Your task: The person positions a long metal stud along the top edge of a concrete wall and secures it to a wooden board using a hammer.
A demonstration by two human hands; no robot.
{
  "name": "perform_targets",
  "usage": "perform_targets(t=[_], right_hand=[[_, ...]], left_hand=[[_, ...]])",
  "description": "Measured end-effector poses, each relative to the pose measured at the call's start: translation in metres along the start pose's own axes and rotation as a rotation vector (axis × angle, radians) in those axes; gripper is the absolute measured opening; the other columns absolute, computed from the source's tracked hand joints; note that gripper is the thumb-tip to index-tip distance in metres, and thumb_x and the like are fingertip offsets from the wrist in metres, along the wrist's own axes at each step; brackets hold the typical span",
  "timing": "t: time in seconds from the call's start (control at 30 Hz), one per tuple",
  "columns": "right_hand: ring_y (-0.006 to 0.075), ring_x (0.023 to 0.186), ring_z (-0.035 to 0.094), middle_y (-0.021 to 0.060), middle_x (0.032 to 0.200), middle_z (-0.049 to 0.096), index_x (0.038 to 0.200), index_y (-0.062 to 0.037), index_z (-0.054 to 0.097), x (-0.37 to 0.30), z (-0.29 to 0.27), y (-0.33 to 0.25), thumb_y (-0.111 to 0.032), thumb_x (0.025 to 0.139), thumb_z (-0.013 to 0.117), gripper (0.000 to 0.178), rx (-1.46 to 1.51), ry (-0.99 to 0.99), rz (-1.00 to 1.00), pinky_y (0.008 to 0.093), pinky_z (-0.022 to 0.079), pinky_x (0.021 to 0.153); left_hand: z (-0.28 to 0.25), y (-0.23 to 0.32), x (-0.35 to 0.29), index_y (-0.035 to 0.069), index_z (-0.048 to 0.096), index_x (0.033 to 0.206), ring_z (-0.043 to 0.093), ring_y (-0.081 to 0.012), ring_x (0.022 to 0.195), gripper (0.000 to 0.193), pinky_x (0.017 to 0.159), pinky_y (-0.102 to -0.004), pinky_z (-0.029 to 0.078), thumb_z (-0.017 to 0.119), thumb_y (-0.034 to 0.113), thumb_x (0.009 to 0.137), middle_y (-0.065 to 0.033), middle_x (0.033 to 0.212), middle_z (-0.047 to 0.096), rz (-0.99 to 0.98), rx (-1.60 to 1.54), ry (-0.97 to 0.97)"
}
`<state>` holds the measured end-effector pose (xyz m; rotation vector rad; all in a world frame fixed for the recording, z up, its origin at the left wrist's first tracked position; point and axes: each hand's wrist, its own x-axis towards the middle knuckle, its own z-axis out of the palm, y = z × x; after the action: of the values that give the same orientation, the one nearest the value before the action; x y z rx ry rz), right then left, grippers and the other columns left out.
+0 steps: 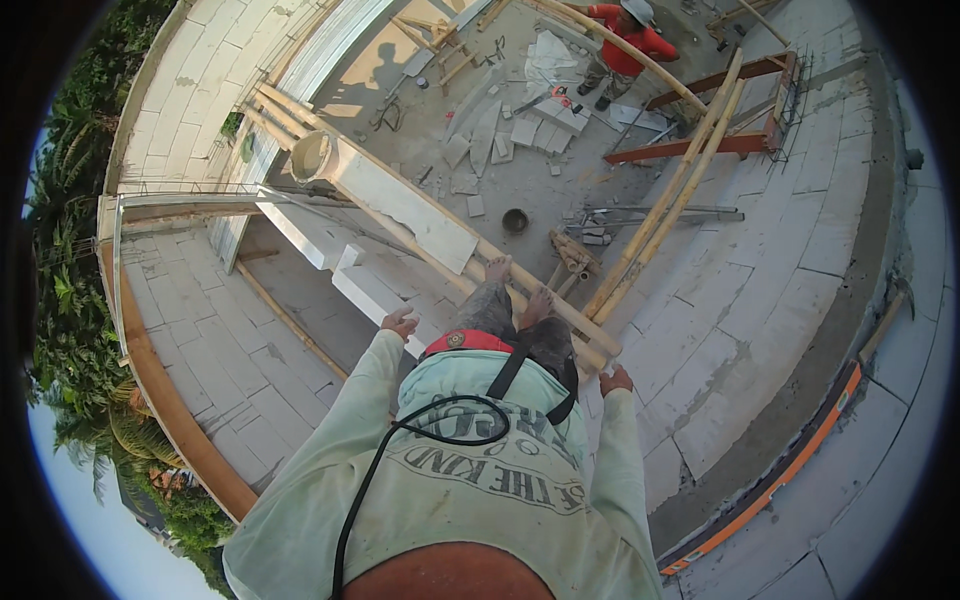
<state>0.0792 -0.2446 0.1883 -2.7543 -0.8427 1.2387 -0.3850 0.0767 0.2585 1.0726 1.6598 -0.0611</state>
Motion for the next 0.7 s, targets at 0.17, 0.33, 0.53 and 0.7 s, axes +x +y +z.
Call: perform_targets(t=[0.17,0.33,0.53,0.7], right_hand=[[0.0218,0.056,0.064,0.0148,0.072,0.065,0.123,-0.0043,0.049,-0.001,-0.006,0.001,-0.024,0.077,0.063,0.052,-0.024,-0.029,0.001,0.0332,0.051,0.053],[0.0378,0.104,0.055,0.0240,0.111,0.058,0.118,-0.0016,0.054,-0.006,-0.037,-0.032,-0.030,0.073,0.064,0.054,0.101,-0.139,0.107,0.0417,0.043,0.091],[0.0220,0.054,0.063,0.0155,0.070,0.064,0.122,-0.0029,0.050,0.016,-0.011,0.009,-0.023,0.075,0.063,0.053,-0.034,-0.006,-0.075,0.0334,0.051,0.054],[0.0219,0.055,0.063,0.0150,0.071,0.065,0.122,-0.0026,0.050,0.016,-0.019,-0.009,-0.024,0.075,0.062,0.053,-0.078,-0.049,-0.076,0.0337,0.052,0.057]], left_hand=[[0.007,-0.003,0.001,0.004,0.051,0.125,0.061,-0.0156,0.072,0.056,0.048,-0.0255,0.046,0.068,0.025,0.076,-0.0130,0.089,0.065,0.022,0.042,0.027],[0.005,-0.018,0.007,0.005,0.051,0.125,0.061,-0.0154,0.070,0.057,0.049,-0.0267,0.046,0.069,0.027,0.076,-0.0121,0.087,0.065,0.029,0.036,0.053],[0.008,-0.021,0.016,0.005,0.052,0.124,0.059,-0.0156,0.066,0.057,0.049,-0.0273,0.045,0.069,0.029,0.075,-0.0113,0.084,0.065,0.055,0.039,0.083],[0.012,-0.024,0.011,0.006,0.053,0.124,0.060,-0.0165,0.067,0.057,0.051,-0.0290,0.047,0.069,0.029,0.075,-0.0120,0.084,0.065,0.019,0.070,0.112]])
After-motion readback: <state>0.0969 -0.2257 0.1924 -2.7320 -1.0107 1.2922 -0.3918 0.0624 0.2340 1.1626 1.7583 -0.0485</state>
